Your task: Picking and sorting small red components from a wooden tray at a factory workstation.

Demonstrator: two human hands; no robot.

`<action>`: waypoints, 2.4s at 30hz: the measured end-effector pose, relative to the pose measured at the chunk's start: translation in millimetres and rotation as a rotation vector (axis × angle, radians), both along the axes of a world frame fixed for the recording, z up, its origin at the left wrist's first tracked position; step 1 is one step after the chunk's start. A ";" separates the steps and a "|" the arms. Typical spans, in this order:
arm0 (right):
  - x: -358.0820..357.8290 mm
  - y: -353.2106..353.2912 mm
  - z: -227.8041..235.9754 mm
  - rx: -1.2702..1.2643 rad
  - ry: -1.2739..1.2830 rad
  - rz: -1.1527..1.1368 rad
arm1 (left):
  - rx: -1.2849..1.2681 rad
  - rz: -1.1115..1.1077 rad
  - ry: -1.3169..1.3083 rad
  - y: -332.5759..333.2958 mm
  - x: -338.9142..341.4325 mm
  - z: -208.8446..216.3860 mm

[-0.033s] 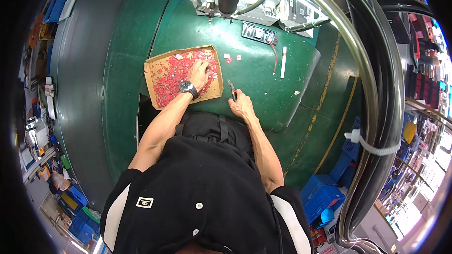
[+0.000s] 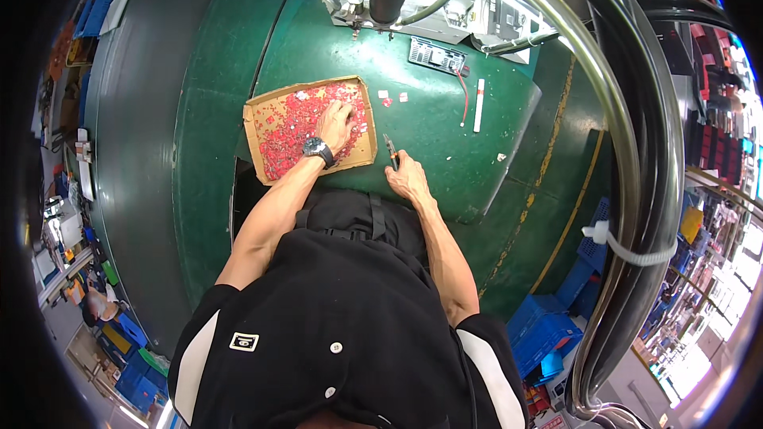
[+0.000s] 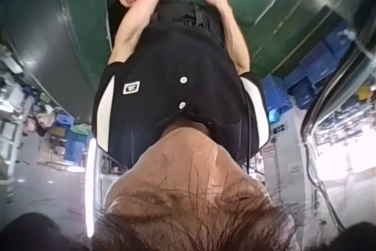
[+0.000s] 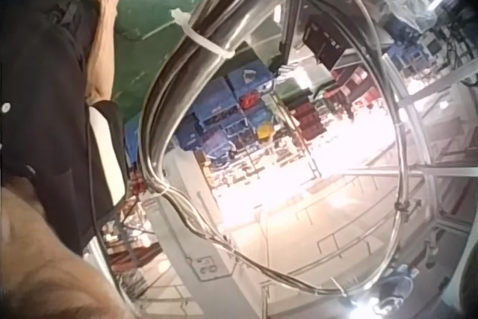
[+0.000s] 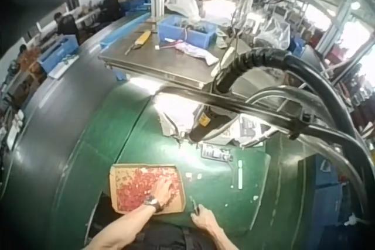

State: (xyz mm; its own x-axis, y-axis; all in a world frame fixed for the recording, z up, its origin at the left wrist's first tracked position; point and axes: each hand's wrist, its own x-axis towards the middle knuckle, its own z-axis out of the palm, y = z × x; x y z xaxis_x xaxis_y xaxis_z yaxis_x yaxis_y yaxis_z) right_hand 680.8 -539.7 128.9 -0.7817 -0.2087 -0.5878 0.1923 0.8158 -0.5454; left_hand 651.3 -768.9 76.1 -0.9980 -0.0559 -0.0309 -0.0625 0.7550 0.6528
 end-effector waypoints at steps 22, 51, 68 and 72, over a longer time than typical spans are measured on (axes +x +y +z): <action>-16.2 -36.1 22.2 -0.166 -0.054 0.206 | 1.362 0.560 -0.478 -23.9 44.7 54.0; 22.9 -14.3 4.1 -0.148 0.009 -0.111 | -0.017 -0.042 0.139 -2.6 -4.0 12.0; 24.0 -10.5 10.3 -0.114 -0.012 -0.130 | 0.038 -0.092 0.099 12.0 6.2 -5.6; 22.6 -9.1 4.9 -0.085 -0.021 -0.093 | -0.062 -0.086 0.097 23.7 9.9 1.3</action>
State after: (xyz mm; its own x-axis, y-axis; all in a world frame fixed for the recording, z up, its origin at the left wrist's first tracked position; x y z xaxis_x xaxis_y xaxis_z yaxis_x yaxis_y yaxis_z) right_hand 703.4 -548.8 133.8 -0.7876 -0.1858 -0.5875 0.2768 0.7452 -0.6067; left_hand 661.2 -745.2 77.4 -0.9973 0.0307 0.0667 0.0649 0.7941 0.6043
